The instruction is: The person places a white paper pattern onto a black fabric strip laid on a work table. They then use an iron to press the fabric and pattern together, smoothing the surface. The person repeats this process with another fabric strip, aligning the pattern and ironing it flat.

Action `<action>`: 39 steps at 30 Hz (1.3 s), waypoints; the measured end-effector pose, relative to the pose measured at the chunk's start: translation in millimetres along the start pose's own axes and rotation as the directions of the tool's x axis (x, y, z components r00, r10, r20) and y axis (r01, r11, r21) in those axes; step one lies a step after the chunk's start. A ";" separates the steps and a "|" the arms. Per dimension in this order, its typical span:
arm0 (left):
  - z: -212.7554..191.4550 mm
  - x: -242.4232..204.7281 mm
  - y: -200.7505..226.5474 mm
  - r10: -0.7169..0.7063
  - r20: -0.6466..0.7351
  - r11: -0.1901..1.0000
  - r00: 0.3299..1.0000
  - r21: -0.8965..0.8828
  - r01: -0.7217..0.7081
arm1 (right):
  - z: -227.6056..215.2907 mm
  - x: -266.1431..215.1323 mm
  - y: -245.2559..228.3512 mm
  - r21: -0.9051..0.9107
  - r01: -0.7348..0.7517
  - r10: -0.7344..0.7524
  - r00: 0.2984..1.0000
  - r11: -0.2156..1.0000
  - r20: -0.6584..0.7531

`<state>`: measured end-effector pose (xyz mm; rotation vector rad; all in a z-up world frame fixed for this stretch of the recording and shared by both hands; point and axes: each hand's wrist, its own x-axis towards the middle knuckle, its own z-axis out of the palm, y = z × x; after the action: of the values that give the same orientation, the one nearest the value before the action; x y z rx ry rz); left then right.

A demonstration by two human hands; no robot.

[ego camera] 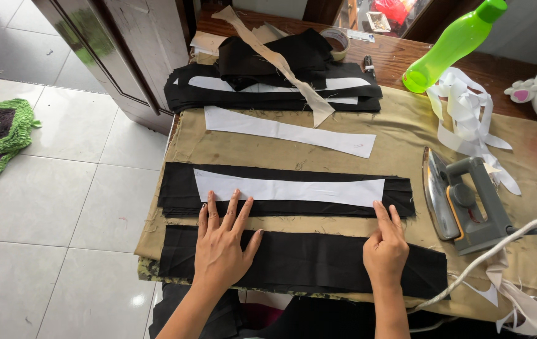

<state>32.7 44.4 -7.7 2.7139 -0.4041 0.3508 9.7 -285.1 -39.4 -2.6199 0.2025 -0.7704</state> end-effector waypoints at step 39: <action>0.0 -3.4 -0.2 0.025 -0.010 0.993 1.000 -0.116 -0.026 | 6.7 -4.3 4.6 -0.075 0.078 -0.083 0.995 0.994 -0.060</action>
<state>29.6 45.4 -8.8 2.5956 -0.4432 0.3347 9.7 -286.0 -48.5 -2.6879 0.1459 -0.8896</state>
